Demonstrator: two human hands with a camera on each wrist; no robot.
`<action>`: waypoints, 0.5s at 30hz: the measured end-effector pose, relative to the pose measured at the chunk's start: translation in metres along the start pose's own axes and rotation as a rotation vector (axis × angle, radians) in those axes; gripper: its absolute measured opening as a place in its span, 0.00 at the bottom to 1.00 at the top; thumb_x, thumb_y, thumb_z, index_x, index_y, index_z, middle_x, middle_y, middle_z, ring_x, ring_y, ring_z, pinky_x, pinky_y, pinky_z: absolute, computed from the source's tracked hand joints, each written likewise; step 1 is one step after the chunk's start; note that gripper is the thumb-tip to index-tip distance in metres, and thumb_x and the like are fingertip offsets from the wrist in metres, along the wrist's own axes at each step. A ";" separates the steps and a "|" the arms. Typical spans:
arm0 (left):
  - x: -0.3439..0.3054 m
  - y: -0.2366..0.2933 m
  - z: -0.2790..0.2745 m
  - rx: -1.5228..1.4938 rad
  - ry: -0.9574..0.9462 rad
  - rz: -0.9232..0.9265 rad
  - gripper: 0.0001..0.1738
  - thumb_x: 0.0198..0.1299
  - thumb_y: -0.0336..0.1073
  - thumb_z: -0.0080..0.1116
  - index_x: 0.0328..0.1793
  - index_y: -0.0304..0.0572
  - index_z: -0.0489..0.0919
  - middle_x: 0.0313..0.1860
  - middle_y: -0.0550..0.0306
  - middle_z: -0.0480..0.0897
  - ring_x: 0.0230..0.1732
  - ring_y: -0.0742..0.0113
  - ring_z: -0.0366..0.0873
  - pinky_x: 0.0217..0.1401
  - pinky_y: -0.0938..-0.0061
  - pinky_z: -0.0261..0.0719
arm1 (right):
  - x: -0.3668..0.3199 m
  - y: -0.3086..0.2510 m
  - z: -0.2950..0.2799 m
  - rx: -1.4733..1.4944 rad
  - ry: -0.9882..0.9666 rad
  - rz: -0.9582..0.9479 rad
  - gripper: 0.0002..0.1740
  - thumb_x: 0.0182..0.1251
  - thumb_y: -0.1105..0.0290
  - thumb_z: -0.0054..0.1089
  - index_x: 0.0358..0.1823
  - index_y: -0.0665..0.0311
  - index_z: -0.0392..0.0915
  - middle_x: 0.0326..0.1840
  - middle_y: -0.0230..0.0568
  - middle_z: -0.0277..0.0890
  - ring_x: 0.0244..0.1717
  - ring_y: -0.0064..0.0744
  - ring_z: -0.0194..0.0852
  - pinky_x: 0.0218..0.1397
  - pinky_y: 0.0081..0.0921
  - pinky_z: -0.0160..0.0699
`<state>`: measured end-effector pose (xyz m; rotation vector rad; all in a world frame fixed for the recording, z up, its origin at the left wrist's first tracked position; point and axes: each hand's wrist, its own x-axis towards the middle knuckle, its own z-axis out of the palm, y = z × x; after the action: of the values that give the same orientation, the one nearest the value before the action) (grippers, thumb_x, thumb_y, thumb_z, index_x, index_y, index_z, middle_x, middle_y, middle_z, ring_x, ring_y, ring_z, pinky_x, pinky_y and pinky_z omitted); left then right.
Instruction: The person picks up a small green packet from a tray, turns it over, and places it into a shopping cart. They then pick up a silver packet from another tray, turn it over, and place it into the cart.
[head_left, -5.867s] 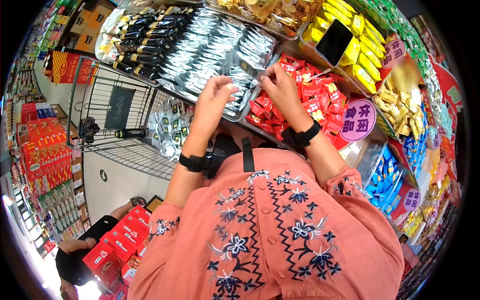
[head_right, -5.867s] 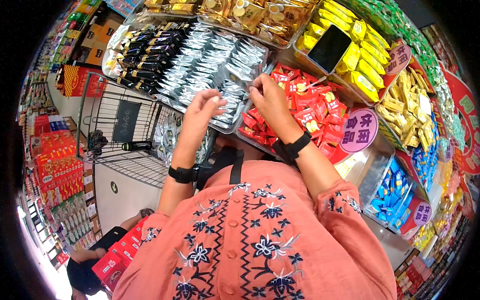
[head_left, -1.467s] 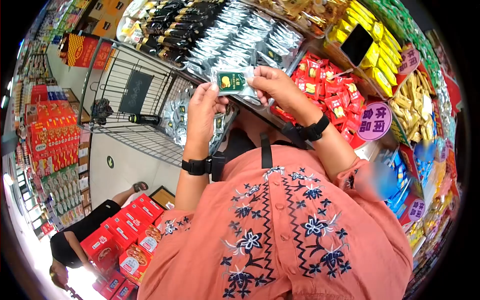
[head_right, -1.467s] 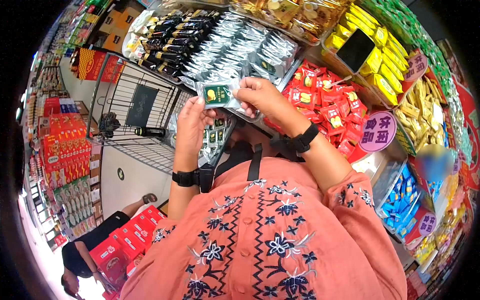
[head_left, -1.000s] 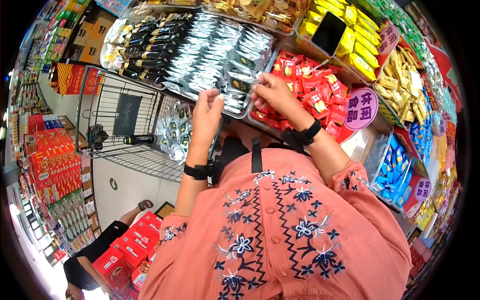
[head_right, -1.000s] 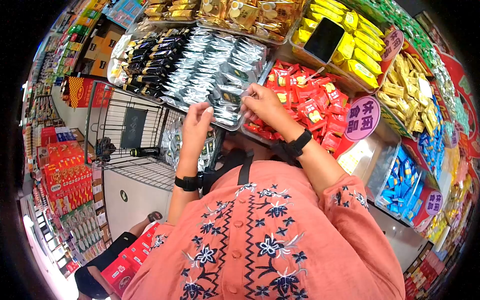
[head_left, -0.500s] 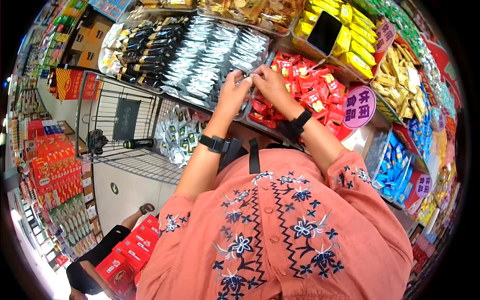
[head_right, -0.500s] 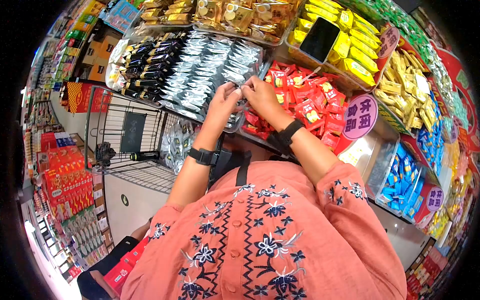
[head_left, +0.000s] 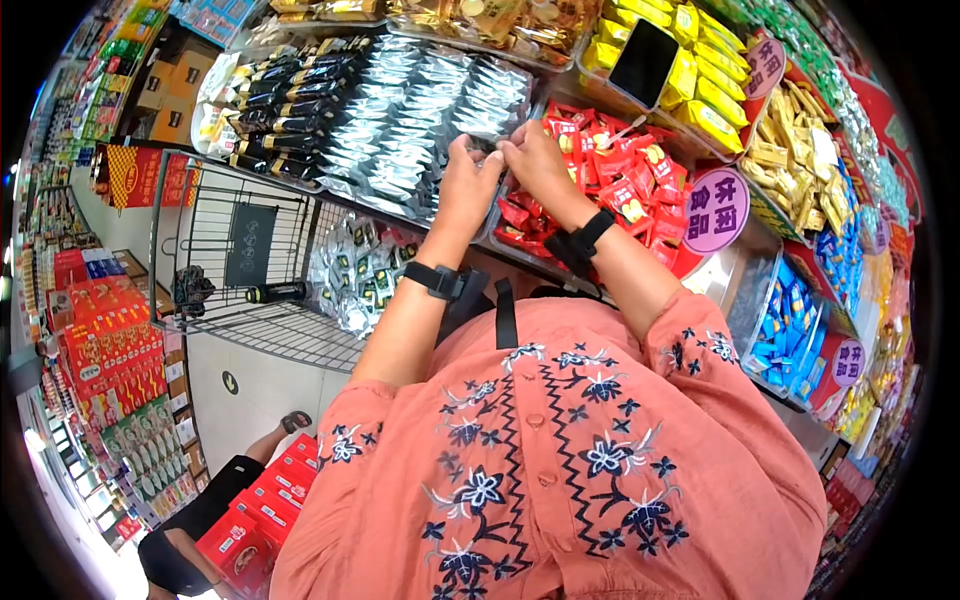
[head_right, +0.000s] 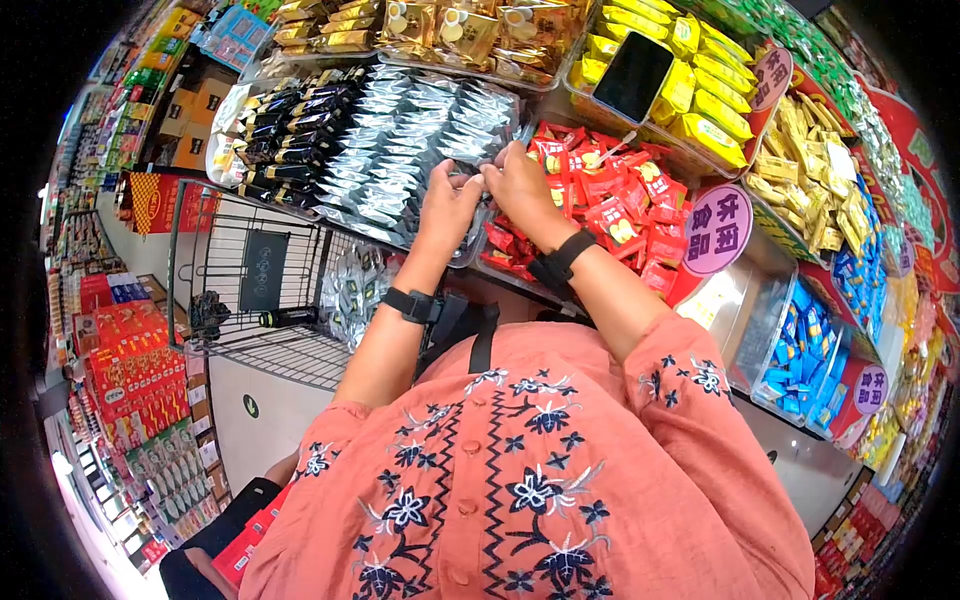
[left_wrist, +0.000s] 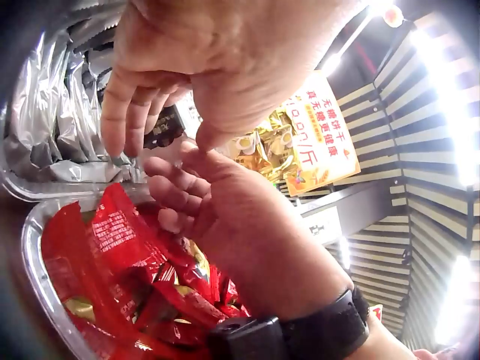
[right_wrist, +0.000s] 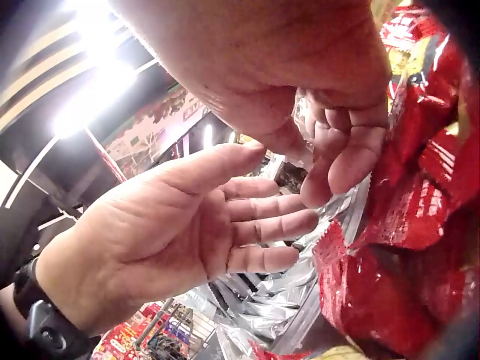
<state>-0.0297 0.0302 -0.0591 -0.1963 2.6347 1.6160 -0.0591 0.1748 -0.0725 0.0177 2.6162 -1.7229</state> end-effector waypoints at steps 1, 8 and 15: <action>-0.001 0.002 0.000 0.030 0.019 0.037 0.42 0.67 0.45 0.64 0.77 0.24 0.60 0.56 0.37 0.83 0.49 0.58 0.86 0.47 0.68 0.84 | -0.001 -0.003 -0.003 -0.002 -0.003 0.016 0.16 0.67 0.64 0.67 0.40 0.70 0.72 0.31 0.57 0.81 0.34 0.58 0.83 0.37 0.46 0.79; -0.011 0.018 -0.004 0.077 -0.026 0.111 0.40 0.68 0.43 0.61 0.78 0.25 0.60 0.58 0.27 0.78 0.52 0.40 0.83 0.56 0.58 0.81 | -0.001 -0.011 -0.009 -0.098 -0.021 -0.045 0.14 0.66 0.66 0.66 0.39 0.68 0.72 0.30 0.57 0.80 0.34 0.59 0.82 0.36 0.47 0.78; 0.001 0.007 -0.002 0.245 -0.028 0.203 0.39 0.69 0.44 0.59 0.78 0.27 0.61 0.59 0.24 0.75 0.57 0.28 0.77 0.59 0.51 0.79 | 0.008 -0.007 -0.007 -0.100 -0.022 -0.029 0.14 0.65 0.67 0.67 0.38 0.69 0.73 0.30 0.57 0.80 0.33 0.59 0.82 0.36 0.47 0.78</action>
<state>-0.0313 0.0320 -0.0521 0.1058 2.8771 1.3114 -0.0669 0.1785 -0.0630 -0.0392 2.6956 -1.5890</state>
